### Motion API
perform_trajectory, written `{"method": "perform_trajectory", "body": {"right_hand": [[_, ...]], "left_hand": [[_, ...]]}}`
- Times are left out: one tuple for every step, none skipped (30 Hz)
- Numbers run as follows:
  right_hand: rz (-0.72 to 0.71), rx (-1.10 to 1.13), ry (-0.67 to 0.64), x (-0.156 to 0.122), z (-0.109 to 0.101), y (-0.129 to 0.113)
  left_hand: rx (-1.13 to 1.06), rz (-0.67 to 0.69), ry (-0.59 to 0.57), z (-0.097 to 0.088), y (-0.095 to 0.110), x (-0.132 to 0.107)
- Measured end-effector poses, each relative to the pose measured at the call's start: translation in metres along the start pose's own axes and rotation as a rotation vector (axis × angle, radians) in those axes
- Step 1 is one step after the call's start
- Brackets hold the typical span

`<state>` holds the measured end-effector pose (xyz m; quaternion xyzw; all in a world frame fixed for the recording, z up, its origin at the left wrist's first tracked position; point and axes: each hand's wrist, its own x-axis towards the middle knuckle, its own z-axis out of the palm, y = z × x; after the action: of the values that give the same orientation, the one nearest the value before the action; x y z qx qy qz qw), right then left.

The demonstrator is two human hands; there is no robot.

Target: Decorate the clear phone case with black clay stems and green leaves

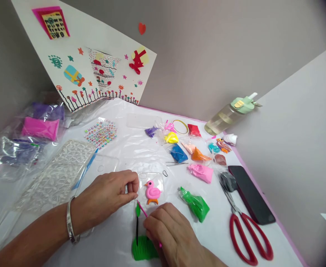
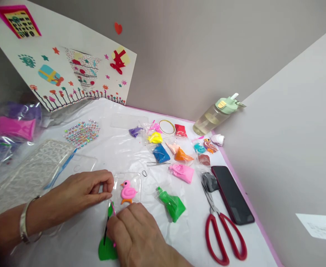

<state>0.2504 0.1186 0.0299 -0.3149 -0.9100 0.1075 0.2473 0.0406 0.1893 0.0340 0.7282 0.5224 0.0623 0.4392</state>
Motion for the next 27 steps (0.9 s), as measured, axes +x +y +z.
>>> {"method": "perform_trajectory", "body": {"right_hand": [[-0.008,-0.003,0.000,0.0003,0.0000,-0.0001],[-0.014,-0.007,0.000,0.0006,-0.0002,-0.0002],[-0.021,-0.007,0.007,0.0008,-0.0005,-0.0002],[-0.021,-0.003,0.012,0.0008,-0.0010,-0.0003],[-0.017,0.006,0.016,0.0007,-0.0016,-0.0003],[-0.013,0.019,0.027,0.0006,-0.0022,-0.0003],[-0.004,0.031,0.030,0.0004,-0.0028,-0.0003],[0.001,0.042,0.034,0.0003,-0.0033,-0.0004],[0.003,0.049,0.038,0.0003,-0.0036,-0.0005],[-0.001,0.051,0.043,0.0003,-0.0037,-0.0006],[-0.006,0.050,0.043,0.0004,-0.0036,-0.0007],[-0.009,0.049,0.040,0.0004,-0.0033,-0.0008],[-0.016,0.049,0.040,0.0005,-0.0029,-0.0008],[-0.023,0.047,0.043,0.0006,-0.0025,-0.0007],[-0.026,0.042,0.041,0.0006,-0.0022,-0.0006],[-0.024,0.036,0.035,0.0008,-0.0020,-0.0005],[-0.025,0.026,0.031,0.0010,-0.0019,-0.0003],[-0.030,0.014,0.022,0.0013,-0.0019,-0.0001],[-0.033,0.004,0.009,0.0017,-0.0021,0.0001],[-0.039,-0.001,0.000,0.0022,-0.0023,0.0002],[-0.046,-0.002,-0.003,0.0028,-0.0026,0.0002],[-0.054,-0.001,0.000,0.0034,-0.0030,0.0001],[-0.057,0.003,0.007,0.0040,-0.0034,0.0000],[-0.051,0.004,0.012,0.0044,-0.0038,-0.0003],[-0.046,0.005,0.025,0.0047,-0.0042,-0.0007],[-0.040,0.008,0.039,0.0049,-0.0045,-0.0011],[-0.034,0.011,0.052,0.0049,-0.0048,-0.0015]], "left_hand": [[0.002,-0.001,-0.003,-0.0001,0.0000,-0.0001],[0.005,0.000,-0.004,-0.0001,-0.0001,-0.0002],[0.005,0.002,-0.004,-0.0001,-0.0002,-0.0004],[0.004,0.003,-0.003,-0.0001,-0.0003,-0.0005],[0.000,0.002,-0.002,-0.0001,-0.0004,-0.0006],[-0.003,0.001,-0.001,-0.0001,-0.0004,-0.0006],[-0.004,0.000,0.000,-0.0002,-0.0004,-0.0005],[-0.005,-0.001,-0.001,-0.0002,-0.0003,-0.0003],[-0.006,-0.003,-0.003,-0.0002,-0.0002,0.0000],[-0.005,-0.003,-0.003,-0.0003,0.0000,0.0003],[-0.005,-0.003,-0.002,-0.0004,0.0002,0.0005],[-0.004,-0.003,-0.001,-0.0005,0.0003,0.0006],[-0.004,-0.004,-0.001,-0.0005,0.0003,0.0006],[-0.003,-0.005,-0.002,-0.0006,0.0003,0.0004],[-0.001,-0.005,-0.004,-0.0006,0.0003,0.0002],[0.001,-0.004,-0.004,-0.0005,0.0002,0.0001],[0.001,-0.004,-0.005,-0.0004,0.0002,0.0000],[0.002,-0.006,-0.005,-0.0003,0.0002,0.0000],[0.004,-0.006,-0.004,-0.0001,0.0002,0.0002],[0.005,-0.007,-0.004,0.0000,0.0002,0.0005],[0.006,-0.005,-0.003,0.0002,0.0001,0.0009],[0.006,-0.004,-0.004,0.0004,-0.0001,0.0013],[0.008,-0.003,-0.003,0.0005,-0.0003,0.0016],[0.008,-0.004,-0.001,0.0006,-0.0005,0.0019],[0.006,-0.005,-0.002,0.0006,-0.0007,0.0019],[0.004,-0.008,-0.003,0.0006,-0.0008,0.0019],[0.003,-0.010,-0.005,0.0005,-0.0008,0.0018]]}}
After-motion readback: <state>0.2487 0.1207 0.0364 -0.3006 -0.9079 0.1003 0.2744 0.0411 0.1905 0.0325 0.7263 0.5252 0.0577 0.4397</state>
